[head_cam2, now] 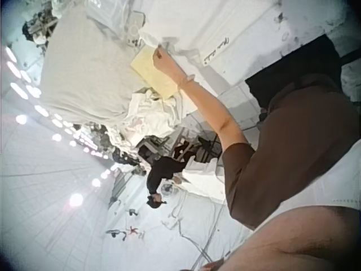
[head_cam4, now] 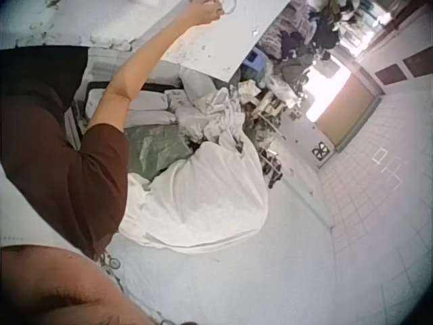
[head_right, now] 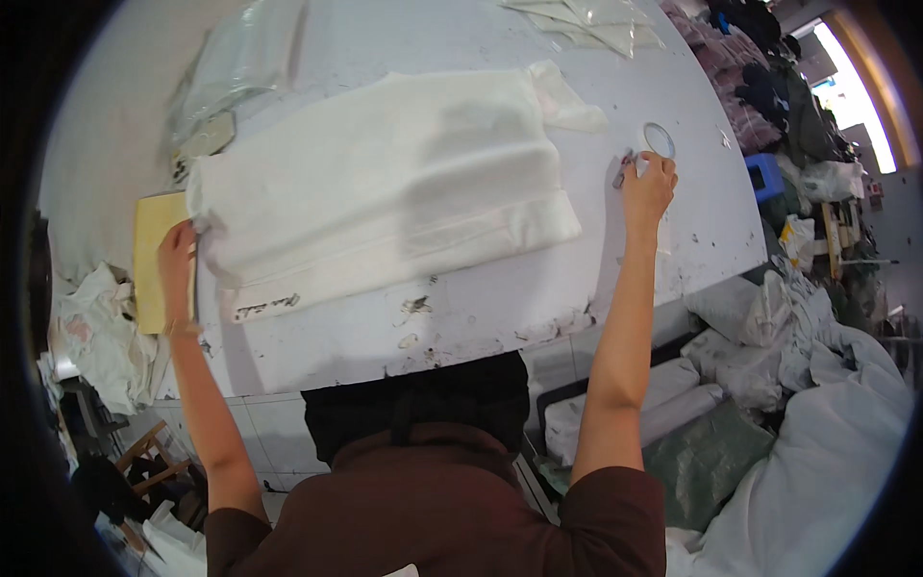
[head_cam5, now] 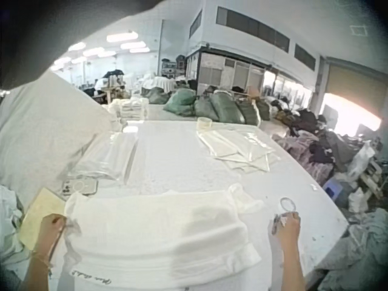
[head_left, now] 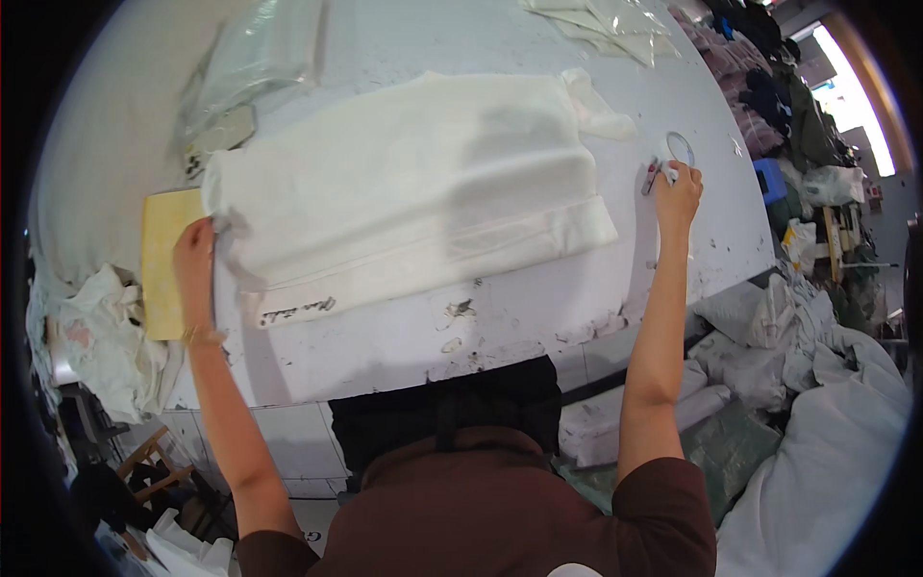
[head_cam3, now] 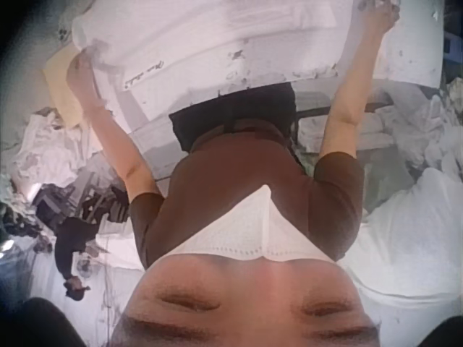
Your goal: Inspecting a white t-shirt for loose threads, trimming them with small scissors, and folding the garment on a factory workbench.
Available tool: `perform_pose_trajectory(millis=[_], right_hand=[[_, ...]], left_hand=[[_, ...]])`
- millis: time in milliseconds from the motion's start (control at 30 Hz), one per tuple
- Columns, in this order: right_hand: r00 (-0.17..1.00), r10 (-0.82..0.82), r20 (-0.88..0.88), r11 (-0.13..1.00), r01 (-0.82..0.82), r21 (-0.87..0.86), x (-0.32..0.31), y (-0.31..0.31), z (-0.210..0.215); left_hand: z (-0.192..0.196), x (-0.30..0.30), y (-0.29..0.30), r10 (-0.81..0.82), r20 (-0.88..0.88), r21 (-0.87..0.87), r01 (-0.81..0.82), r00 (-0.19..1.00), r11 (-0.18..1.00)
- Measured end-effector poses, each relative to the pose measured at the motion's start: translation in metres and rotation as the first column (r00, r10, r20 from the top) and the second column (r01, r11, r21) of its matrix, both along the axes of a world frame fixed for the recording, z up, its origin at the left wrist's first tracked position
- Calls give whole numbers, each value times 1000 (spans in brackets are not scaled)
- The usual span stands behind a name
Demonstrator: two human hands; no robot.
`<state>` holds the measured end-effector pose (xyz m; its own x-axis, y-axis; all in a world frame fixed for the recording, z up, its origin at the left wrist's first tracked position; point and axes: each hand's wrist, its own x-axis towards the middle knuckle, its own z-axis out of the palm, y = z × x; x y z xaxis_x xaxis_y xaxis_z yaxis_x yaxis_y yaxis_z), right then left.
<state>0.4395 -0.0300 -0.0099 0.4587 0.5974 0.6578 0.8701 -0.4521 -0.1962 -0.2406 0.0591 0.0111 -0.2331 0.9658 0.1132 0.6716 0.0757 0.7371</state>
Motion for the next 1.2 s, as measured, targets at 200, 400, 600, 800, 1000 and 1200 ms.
perform_pose_trajectory(millis=[200, 400, 600, 800, 1000, 1200], right_hand=[[733, 9, -680, 906, -294, -304, -69, 95, 13], [448, 452, -771, 829, -531, 177, -77, 61, 82], [478, 86, -874, 772, -586, -244, -56, -81, 134], [621, 532, -576, 737, -675, -47, -77, 57, 76], [787, 330, -522, 409, -617, -672, -139, 117, 36], [594, 616, -518, 498, -803, -327, -67, 138, 89]], left_hand=[[-13, 57, 70, -45, -10, -243, 41, 999, 969], [82, 69, -4, -25, -70, 149, 35, 997, 988], [119, 11, -117, -110, -47, -591, 62, 993, 805], [47, 77, 19, -396, -130, 120, 411, 909, 904], [-8, 106, 73, -689, -287, -458, 536, 666, 709], [78, 97, 84, -672, 36, -527, 585, 740, 616]])
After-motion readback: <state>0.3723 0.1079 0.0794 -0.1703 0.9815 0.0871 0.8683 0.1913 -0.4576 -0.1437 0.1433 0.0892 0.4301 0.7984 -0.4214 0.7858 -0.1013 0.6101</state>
